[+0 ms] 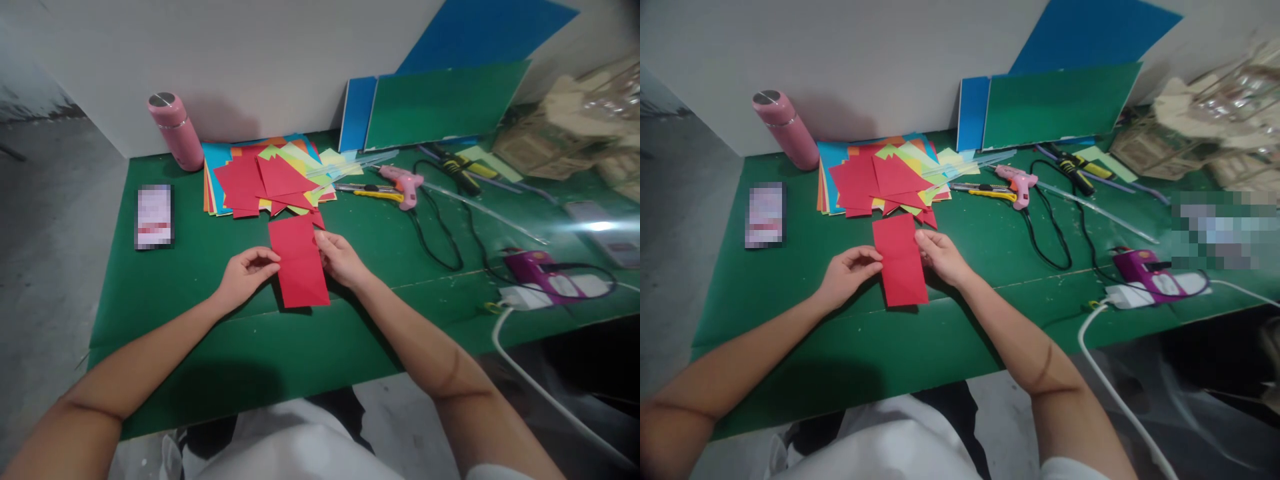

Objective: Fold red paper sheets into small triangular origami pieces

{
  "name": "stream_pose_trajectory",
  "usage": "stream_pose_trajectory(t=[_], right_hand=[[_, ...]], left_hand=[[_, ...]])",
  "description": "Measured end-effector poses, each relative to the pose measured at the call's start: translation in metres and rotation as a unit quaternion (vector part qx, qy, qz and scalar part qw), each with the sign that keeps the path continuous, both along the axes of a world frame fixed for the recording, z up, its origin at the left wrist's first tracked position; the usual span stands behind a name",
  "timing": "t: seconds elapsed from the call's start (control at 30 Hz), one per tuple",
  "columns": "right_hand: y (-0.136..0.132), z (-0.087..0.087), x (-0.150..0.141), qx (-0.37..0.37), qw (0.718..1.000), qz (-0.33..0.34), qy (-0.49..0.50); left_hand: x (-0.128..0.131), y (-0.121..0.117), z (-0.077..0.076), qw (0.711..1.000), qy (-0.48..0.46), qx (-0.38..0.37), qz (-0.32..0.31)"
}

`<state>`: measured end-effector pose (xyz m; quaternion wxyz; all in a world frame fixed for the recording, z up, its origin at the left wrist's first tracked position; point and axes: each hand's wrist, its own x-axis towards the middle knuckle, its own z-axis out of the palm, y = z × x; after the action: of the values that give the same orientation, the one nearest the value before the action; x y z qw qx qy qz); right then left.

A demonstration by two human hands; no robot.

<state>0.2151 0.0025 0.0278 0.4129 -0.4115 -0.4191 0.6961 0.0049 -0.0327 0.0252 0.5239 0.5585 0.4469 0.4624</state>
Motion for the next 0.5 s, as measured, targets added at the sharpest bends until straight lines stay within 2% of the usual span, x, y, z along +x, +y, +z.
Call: stream_pose_trajectory(t=[0.1, 0.23, 0.5], right_hand=[[0.0017, 0.0025, 0.0013, -0.027, 0.999, 0.033, 0.015], [0.0035, 0.0057, 0.0024, -0.048, 0.998, 0.028, 0.026], [0.0034, 0.0092, 0.0019, -0.060, 0.997, 0.009, 0.039]], left_hand=[[-0.0014, 0.0031, -0.0035, 0.999, -0.018, -0.027, 0.026], [-0.0019, 0.0046, -0.0045, 0.998, -0.022, -0.045, 0.035], [-0.0011, 0.0029, -0.0037, 1.000, 0.013, -0.004, 0.009]])
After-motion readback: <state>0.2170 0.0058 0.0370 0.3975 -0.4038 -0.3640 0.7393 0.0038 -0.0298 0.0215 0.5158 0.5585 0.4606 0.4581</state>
